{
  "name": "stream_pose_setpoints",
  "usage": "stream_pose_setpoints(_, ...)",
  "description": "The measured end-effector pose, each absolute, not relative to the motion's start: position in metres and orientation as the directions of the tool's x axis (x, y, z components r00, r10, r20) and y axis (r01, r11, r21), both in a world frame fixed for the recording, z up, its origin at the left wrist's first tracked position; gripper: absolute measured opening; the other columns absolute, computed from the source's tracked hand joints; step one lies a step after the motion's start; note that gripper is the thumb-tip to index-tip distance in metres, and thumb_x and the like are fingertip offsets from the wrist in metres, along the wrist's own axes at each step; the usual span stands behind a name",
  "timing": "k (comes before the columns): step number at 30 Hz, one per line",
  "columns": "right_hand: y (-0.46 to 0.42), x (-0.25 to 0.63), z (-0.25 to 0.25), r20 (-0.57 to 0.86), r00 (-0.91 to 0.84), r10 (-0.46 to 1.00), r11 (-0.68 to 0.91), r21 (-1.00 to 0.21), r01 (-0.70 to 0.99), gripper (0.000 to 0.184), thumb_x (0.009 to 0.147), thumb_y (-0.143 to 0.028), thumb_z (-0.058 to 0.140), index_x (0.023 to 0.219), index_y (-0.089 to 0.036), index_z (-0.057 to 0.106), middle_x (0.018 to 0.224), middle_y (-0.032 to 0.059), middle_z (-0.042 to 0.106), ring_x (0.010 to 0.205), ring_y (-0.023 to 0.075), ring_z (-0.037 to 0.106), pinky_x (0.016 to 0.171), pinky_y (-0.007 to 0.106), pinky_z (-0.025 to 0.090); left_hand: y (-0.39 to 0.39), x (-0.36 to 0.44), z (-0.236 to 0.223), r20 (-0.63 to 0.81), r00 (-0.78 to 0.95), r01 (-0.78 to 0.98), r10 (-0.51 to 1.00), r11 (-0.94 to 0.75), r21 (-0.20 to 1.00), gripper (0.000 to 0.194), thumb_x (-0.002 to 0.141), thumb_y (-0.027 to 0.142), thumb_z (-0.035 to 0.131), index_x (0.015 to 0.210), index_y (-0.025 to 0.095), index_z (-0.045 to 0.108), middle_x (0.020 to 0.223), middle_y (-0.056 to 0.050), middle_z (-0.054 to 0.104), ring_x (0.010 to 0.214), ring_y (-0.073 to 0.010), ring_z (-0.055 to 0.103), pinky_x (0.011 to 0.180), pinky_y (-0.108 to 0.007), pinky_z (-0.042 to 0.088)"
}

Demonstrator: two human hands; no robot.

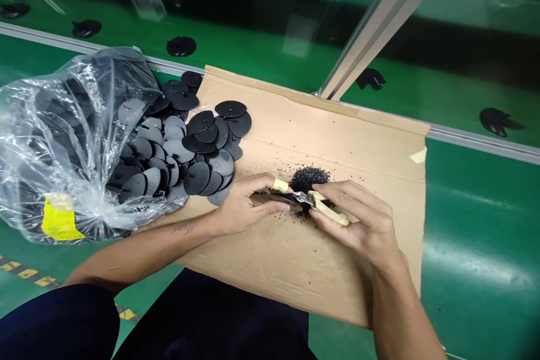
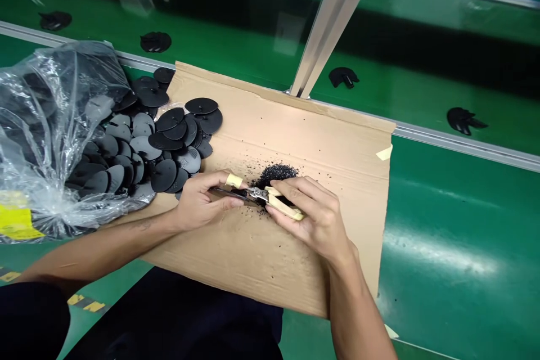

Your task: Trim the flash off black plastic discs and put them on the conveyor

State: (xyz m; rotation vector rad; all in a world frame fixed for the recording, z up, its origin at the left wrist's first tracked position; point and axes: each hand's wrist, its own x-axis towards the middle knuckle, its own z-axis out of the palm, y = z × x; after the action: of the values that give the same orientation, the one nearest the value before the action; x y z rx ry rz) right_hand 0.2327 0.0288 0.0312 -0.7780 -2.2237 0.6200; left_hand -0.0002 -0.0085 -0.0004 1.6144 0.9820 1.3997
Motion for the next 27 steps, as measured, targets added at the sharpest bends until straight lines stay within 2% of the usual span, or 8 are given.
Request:
stream_pose_setpoints(5,0.0284,0.2337,0.0314,0.46,-0.583,0.67,0.72,-0.595,0.358,0.037,0.088,-0.018,0.075,0.124,-0.021,0.067,0.109,0.0102,0.074,0.092,0.022,0.073,0.078,0.036,0.063,-0.0088,-0.0005,0.0011,0.4,0.092,0.103,0.912,-0.409,0.907,0.025,0.084,0.035,0.079,0.096,0.013,0.075,0.085,-0.006,0.076,0.078,-0.0145,0.073,0.073,-0.022,0.058)
stream_pose_setpoints(13,0.0274,0.2361,0.0292,0.473,-0.607,0.639,0.758,-0.523,0.391,0.038,0.088,-0.018,0.076,0.124,-0.021,0.066,0.108,0.0108,0.074,0.092,0.0239,0.073,0.076,0.038,0.063,-0.0097,0.0011,0.0017,0.444,0.083,0.127,0.892,-0.452,0.883,0.021,0.086,0.031,0.078,0.096,0.013,0.075,0.084,-0.006,0.076,0.076,-0.0129,0.072,0.071,-0.02,0.058)
stream_pose_setpoints(21,0.0256,0.2304,0.0356,0.384,-0.593,0.707,0.655,-0.672,0.345,0.018,0.092,-0.018,0.07,0.11,-0.019,0.071,0.094,0.0062,0.075,0.08,0.0176,0.072,0.069,0.029,0.059,-0.0093,-0.001,0.0017,0.444,0.111,0.136,0.889,-0.456,0.879,0.021,0.087,0.031,0.077,0.096,0.013,0.075,0.085,-0.007,0.077,0.078,-0.0141,0.073,0.073,-0.021,0.06)
stream_pose_setpoints(27,0.0294,0.2338,0.033,0.389,-0.565,0.728,0.645,-0.668,0.371,0.022,0.09,-0.021,0.072,0.112,-0.019,0.07,0.102,0.0091,0.075,0.088,0.0209,0.072,0.078,0.034,0.061,-0.0106,-0.0006,0.001,0.396,0.096,0.135,0.913,-0.406,0.904,0.025,0.086,0.026,0.078,0.108,0.015,0.072,0.095,-0.005,0.077,0.084,-0.012,0.074,0.079,-0.019,0.061)
